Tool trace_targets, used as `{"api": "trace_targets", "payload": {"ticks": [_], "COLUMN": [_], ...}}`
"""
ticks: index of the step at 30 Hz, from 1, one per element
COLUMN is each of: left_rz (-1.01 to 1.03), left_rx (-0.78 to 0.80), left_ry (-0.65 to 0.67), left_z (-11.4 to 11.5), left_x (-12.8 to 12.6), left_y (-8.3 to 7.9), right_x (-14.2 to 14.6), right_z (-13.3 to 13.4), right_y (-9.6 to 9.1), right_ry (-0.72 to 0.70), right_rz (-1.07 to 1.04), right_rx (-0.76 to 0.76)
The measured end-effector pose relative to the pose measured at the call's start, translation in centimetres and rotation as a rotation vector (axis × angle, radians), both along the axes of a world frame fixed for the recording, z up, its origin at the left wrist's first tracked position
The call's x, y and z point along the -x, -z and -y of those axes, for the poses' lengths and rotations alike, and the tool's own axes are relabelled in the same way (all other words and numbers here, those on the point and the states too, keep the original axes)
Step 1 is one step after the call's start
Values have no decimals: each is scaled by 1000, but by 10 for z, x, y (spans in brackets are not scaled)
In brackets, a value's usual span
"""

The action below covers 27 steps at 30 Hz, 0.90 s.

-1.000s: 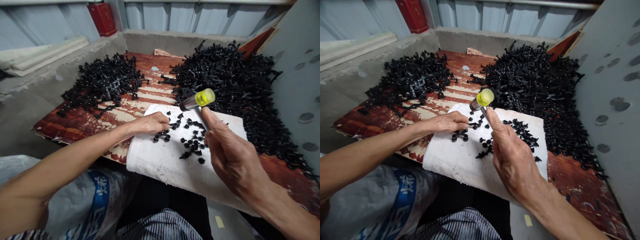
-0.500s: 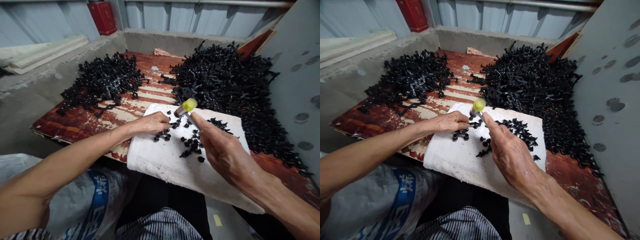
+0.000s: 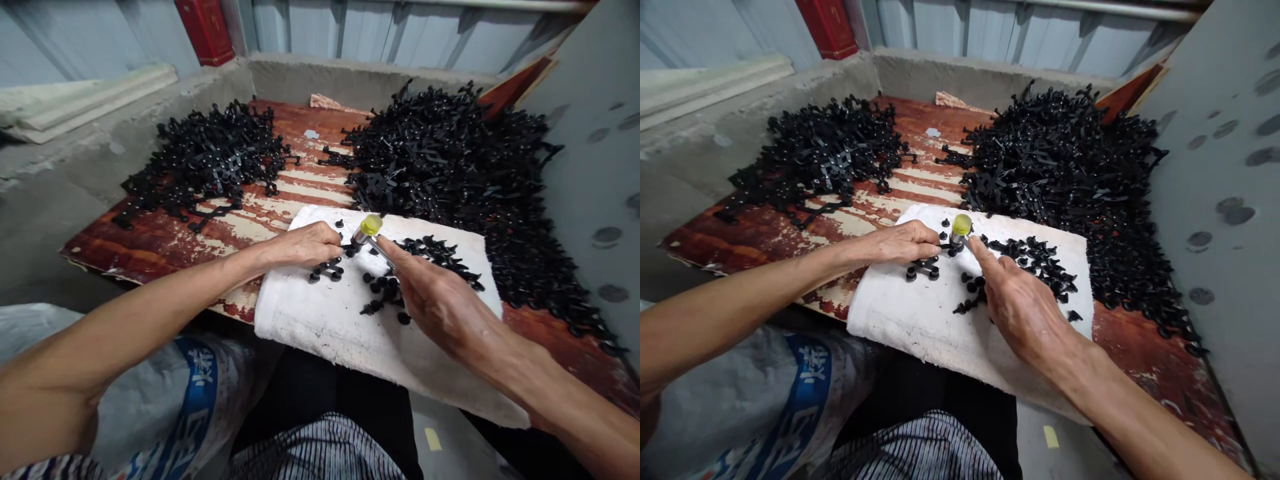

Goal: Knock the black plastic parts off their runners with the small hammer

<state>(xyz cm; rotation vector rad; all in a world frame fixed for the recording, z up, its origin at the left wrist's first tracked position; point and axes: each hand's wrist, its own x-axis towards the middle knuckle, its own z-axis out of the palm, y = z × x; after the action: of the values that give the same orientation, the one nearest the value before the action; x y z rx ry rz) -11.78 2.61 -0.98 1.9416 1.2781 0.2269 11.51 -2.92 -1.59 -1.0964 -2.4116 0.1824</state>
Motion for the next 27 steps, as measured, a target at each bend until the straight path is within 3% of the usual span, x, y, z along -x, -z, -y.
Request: {"api": "trace_targets", "payload": {"ticks": [7, 14, 20, 27], "left_rz": [54, 209, 202, 423], "left_rx": [-18, -2, 124, 366], "left_ry": [2, -8, -136, -372], "left_z": [1, 15, 24, 25], "left_x": [2, 6, 5, 11], "left_y": [3, 0, -6, -4], "right_x": [-1, -28, -29, -13], "right_z": [12, 39, 42, 35], "right_y": [-23, -2, 10, 16], "right_ry": [10, 186, 58, -4], "right_rz": [-243, -212, -67, -98], "right_rx": [-85, 196, 169, 179]}}
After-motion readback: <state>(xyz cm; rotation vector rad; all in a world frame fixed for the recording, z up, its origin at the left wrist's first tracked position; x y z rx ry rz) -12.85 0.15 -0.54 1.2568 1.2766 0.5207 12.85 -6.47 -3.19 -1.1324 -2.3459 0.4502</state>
